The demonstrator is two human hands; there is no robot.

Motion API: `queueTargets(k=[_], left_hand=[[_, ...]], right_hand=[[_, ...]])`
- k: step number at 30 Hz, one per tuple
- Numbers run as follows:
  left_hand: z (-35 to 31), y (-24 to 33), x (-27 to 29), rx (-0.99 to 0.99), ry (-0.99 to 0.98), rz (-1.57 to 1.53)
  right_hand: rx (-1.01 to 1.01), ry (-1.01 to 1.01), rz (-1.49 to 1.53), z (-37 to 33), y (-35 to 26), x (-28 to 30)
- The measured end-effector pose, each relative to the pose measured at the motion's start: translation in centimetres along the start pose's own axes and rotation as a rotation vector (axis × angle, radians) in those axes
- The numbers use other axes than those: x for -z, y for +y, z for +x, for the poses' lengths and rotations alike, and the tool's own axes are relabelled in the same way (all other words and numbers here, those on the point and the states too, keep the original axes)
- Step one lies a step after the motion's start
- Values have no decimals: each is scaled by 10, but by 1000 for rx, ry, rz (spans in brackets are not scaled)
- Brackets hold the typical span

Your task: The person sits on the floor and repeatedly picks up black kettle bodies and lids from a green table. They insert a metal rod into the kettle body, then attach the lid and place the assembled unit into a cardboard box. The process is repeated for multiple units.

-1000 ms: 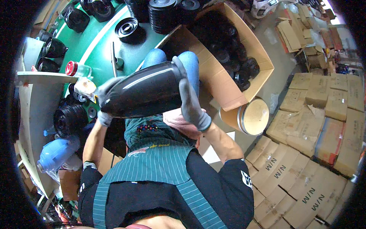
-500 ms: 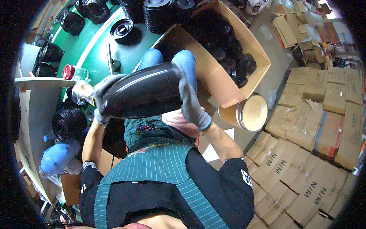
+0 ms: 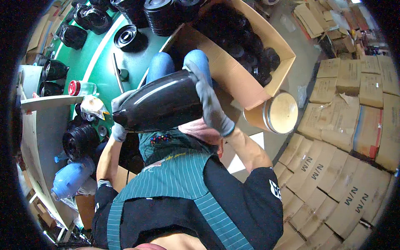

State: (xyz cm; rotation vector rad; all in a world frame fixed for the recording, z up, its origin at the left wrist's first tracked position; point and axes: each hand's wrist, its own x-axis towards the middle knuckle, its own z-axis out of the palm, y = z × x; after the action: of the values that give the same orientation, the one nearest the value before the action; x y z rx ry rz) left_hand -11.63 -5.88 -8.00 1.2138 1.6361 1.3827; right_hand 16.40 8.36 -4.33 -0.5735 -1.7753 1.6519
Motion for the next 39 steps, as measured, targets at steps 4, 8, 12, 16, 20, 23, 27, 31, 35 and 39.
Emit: queueTargets(k=[4,8,12,16,20,23,27,31,35,39], left_hand=[[-14,-12,-33,-172,78,277],[-39,-37,-65,-231,-147,394],[-17,-27,-17,-348,-435,721],[22,-77,22,-204,238,989],[69,-144,47,143,391,1085],[85,-155,44,241,446,1046],[89,-167,68,295,488,1012],[73,-156,86,194,401,759],[71,-59,52,325,76,-7],[86,25,1,99,-403,-111]], right_hand=[[-75,-45,-58,14,24,32],[-121,-184,-224,44,41,76],[-247,-284,-426,58,18,36],[-35,-286,-543,54,90,-8],[69,-408,-445,80,148,0],[-156,-395,-335,95,145,7],[-302,-416,-213,108,123,15],[-130,-408,-281,98,109,16],[-83,-169,302,65,112,0],[-206,215,731,58,93,-15]])
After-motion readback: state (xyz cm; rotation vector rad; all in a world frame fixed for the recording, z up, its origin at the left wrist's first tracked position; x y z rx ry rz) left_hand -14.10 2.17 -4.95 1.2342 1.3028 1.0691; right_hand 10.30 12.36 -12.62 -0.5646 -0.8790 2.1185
